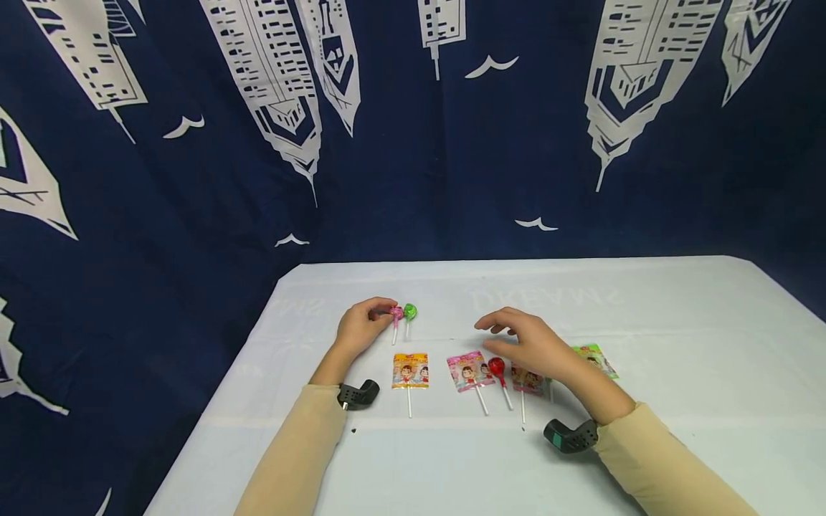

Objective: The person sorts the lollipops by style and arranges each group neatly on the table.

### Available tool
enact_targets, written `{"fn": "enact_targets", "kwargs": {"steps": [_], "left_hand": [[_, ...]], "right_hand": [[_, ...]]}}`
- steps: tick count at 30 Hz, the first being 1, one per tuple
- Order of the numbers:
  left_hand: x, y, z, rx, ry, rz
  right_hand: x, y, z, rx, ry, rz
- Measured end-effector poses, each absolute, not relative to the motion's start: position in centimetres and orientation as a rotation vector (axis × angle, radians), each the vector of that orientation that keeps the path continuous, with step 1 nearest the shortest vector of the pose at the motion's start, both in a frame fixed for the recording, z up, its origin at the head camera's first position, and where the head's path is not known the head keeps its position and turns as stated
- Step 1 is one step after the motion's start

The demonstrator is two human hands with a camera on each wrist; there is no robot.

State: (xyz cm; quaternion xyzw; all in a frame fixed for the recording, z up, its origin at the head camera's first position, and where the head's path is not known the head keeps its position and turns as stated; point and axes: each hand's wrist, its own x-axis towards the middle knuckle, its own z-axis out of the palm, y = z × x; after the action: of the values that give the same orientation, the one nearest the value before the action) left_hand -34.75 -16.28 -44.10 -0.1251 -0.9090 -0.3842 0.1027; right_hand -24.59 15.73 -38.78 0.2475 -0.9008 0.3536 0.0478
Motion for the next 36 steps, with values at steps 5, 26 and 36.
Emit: {"fn": "enact_targets", "kwargs": {"steps": [5, 26, 36], "left_hand": [[-34.7, -16.3, -44.0, -0.37, -2.691, -1.136], [-34.7, -16.1, -44.0, -0.38, -2.704, -1.099], [-34.8, -16.2, -44.0, -0.373, -2.707, -1.095]], "right_hand": [[-24.8, 16.6, -39.4, 0.754, -2.79, 1.099], [-25.3, 19.0, -40.4, 0.91, -2.96, 1.132], [-25.5, 18.8, -41.1, 0.872, -2.947, 1.09]]}}
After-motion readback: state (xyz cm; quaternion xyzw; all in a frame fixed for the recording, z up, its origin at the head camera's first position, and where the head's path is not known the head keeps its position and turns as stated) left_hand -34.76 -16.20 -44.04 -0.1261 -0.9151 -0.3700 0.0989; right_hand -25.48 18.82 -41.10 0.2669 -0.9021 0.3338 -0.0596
